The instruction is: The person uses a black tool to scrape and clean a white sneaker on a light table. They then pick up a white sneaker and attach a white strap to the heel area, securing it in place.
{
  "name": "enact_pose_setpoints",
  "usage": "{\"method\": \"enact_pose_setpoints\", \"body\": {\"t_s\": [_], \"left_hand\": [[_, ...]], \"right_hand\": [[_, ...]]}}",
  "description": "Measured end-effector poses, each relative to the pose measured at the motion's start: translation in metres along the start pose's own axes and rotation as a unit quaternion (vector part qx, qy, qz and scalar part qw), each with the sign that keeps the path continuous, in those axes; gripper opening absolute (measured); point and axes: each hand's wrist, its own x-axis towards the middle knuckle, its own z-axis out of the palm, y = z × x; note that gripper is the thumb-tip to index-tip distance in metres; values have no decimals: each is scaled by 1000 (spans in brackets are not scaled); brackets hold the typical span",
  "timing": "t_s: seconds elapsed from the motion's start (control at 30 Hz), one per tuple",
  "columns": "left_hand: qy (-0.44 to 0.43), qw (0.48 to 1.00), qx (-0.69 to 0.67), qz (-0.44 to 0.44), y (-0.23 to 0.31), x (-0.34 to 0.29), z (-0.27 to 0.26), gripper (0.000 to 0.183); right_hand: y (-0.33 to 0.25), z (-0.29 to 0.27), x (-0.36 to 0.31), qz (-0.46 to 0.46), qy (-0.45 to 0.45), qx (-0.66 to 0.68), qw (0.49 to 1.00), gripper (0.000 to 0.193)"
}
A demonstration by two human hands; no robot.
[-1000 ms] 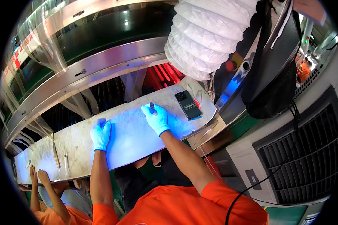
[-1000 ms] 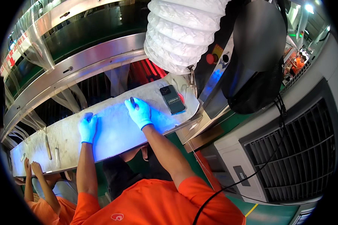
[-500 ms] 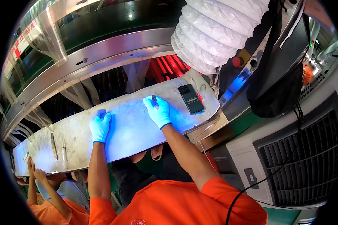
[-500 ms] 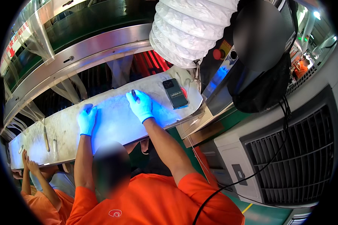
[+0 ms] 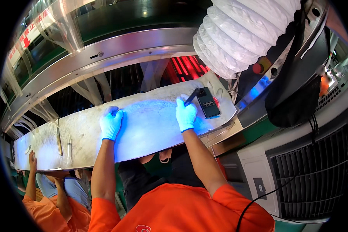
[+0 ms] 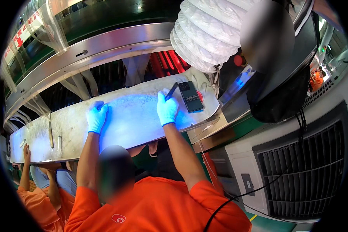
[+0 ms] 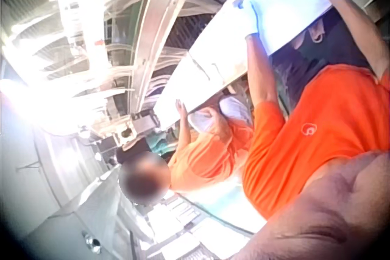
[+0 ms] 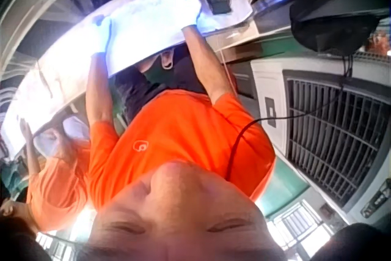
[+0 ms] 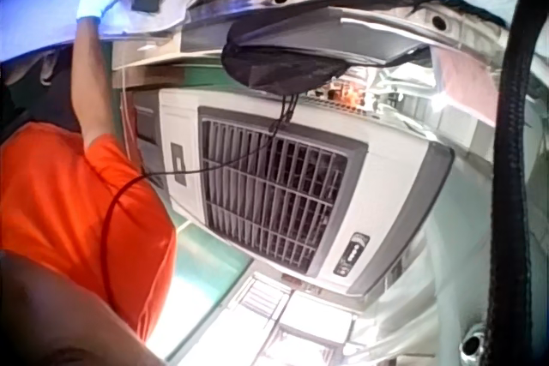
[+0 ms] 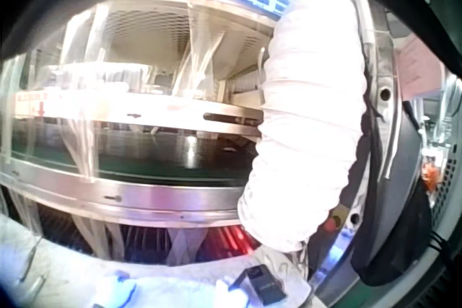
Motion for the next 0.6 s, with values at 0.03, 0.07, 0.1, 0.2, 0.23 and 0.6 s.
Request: {"method": "enact_pose_setpoints", "body": {"t_s": [0.03,0.07,0.1,0.2,0.23,0.6], "left_hand": [[0,1000,2,3,1,0,2,33],[-2,1000,-14,-15,-3,-1,2,33],[-5,999,-29,-33,-7,-1,2,34],[-10,999,-27,-40,-10,-2,3,35],[-9,999,-21,-33,-8,1,4,35],[-6,999,-32,-12,7,-3,0,37]], "right_hand": [[1,-7,3,61,-15,25,998,31],[-9,-10,3,89,-21,45,995,33],[-18,-14,3,118,-28,65,990,35],[-18,-30,10,149,-19,61,987,38],[-14,-37,17,146,-8,59,987,37],[23,-51,33,23,26,-45,998,38]]}}
